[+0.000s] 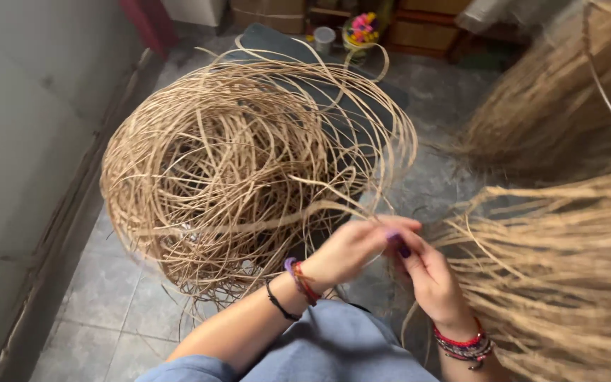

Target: Tying and weaving natural fiber strands onto a circular frame to create a decorative item

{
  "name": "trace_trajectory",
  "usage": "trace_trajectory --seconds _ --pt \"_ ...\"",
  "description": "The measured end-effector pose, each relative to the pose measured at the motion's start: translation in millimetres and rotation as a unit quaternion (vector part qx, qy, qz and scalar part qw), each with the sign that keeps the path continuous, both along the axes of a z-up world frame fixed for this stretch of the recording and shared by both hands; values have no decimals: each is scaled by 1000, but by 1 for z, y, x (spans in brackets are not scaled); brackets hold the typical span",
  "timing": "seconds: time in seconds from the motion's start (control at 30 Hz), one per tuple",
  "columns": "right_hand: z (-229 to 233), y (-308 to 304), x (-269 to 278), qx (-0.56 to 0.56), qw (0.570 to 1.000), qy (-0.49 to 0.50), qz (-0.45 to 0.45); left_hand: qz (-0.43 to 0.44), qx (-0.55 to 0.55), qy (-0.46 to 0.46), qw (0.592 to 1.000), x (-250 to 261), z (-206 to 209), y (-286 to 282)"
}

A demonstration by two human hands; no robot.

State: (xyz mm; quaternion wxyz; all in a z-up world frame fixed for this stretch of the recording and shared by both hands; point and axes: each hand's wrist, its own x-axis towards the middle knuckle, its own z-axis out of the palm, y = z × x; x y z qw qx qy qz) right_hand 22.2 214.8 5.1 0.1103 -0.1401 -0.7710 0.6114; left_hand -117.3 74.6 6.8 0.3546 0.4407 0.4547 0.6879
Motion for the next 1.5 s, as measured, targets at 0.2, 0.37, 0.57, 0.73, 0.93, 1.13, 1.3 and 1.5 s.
trace_trajectory --seconds 0.2,0.37,0.57,0.73,0.93,1.13,1.3,1.5 --pt "-9 -15 64 39 995 -90 -21 113 127 -278 946 -18 12 -23" --pt "-2 -50 51 25 994 -55 -91 -63 -10 -85 994 15 7 -16" --pt "-11 -39 73 71 988 -80 -113 49 23 -218 974 -1 14 -10" --pt "-18 -33 84 38 984 -68 -159 70 -3 -234 970 11 7 6" --pt "-15 -17 101 108 964 -56 -235 171 12 -18 985 11 16 25" --pt "-15 -13 116 -15 933 -5 -359 140 -133 -80 978 25 21 40" --pt "-8 -14 115 119 933 -25 -338 -170 -73 -39 982 69 14 55" --pt "9 -7 161 45 898 6 -438 93 43 -293 950 7 35 68"
